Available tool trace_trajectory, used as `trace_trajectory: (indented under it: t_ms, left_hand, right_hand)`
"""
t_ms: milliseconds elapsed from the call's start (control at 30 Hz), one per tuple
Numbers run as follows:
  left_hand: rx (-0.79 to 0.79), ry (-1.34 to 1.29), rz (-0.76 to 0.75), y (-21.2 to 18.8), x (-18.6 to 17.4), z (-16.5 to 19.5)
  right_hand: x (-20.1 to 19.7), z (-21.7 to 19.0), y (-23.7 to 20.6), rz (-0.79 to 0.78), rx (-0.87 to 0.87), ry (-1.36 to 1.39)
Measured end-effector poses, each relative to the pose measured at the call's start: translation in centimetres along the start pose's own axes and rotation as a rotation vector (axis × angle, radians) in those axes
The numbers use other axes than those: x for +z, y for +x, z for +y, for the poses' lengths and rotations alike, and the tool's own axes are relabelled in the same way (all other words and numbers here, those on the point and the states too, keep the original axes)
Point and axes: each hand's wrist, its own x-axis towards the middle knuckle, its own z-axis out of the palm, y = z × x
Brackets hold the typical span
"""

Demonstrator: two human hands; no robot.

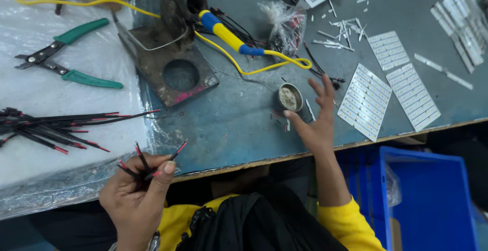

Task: The person solders red and black wires to a small metal component using a soldering iron and solder. They then insert the wires into a white plastic housing and secure them with a screwdriver. Finally, they attach a small white plastic piece to the wire end.

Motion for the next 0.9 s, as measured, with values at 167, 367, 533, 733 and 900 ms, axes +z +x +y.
trace_trajectory:
  t_ms: [167, 367, 533, 733, 900]
  left_hand:
    - [0.072, -0.087, 0.048, 2.4, -11.7, 0.7]
    - [0.147, -0.125, 0.046, -2.5, -15.1, 3.0]
    - [0.156, -0.086, 0.058, -6.8, -16.4, 4.5]
    - [0.234, -0.032, 0.04, -10.5, -17.7, 6.4]
    - [0.29, 0.008, 0.049, -12.6, -16.6, 11.1]
  right_hand:
    - [8.5, -11.4, -3.2, -0.23, 0.398, 0.868]
    - [13.1, -18.7, -1.1, -0.34, 0.479, 1.227]
    - [15.4, -19.4, 0.0, -0.238, 0.086, 0.872]
    - [14.4, -23.8, -0.1, -0.106, -0.072, 0.57]
    - [5.1, -26.8, -2.6, 0.197, -0.143, 0.66]
